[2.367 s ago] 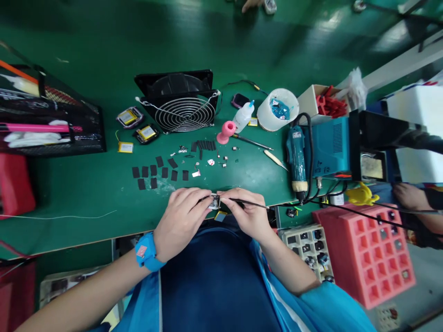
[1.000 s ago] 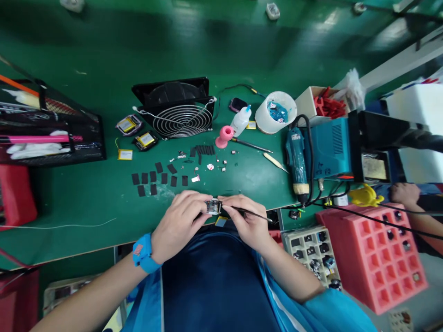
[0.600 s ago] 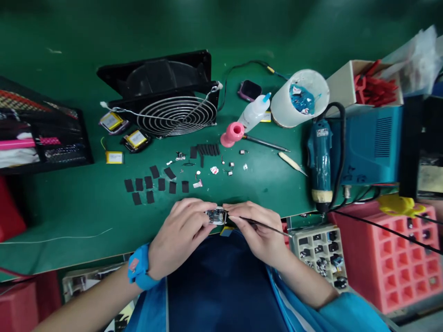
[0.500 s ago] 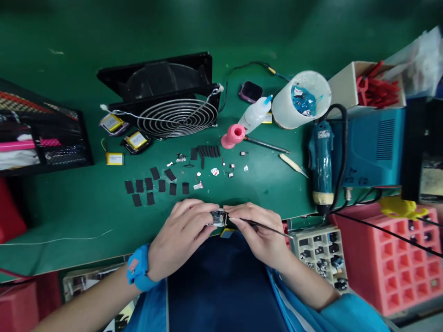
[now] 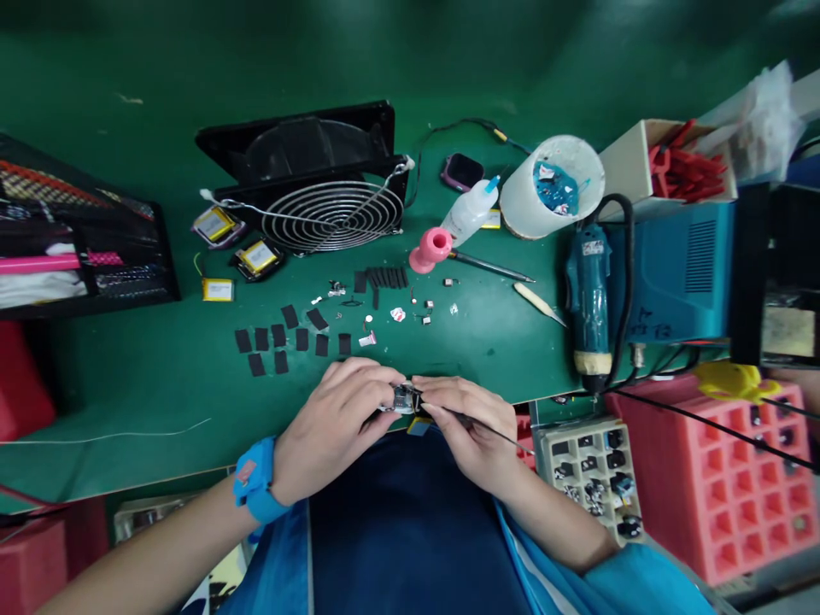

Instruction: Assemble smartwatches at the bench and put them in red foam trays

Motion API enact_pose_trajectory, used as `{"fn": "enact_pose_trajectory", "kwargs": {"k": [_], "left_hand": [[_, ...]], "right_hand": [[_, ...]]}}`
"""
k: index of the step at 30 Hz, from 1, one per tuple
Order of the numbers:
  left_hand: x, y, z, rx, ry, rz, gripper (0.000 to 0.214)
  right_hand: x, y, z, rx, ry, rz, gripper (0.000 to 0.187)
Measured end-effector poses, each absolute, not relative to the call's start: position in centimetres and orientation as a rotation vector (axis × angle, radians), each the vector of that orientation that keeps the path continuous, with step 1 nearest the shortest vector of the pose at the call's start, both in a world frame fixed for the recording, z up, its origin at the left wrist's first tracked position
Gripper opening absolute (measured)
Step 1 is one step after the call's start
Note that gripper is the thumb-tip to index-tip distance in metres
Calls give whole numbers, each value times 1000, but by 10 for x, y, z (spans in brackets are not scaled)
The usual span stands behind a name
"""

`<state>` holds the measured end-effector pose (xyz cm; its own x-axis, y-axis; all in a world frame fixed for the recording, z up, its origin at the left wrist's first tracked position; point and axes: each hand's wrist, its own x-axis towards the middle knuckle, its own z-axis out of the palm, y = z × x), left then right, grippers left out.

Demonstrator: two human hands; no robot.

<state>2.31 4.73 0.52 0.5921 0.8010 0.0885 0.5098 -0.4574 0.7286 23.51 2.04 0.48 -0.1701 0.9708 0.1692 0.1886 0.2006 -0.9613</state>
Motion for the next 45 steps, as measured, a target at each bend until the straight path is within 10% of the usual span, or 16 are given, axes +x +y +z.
{"fn": "enact_pose_trajectory", "kwargs": {"k": [40,45], "left_hand": [[22,42,1,2169,1017,648,9],[21,37,-3,2277,1035,731,20]], "right_hand": [[247,21,4,-1304,-1227,1169,7],[287,38,11,-1519,-1286,1225,29]]}}
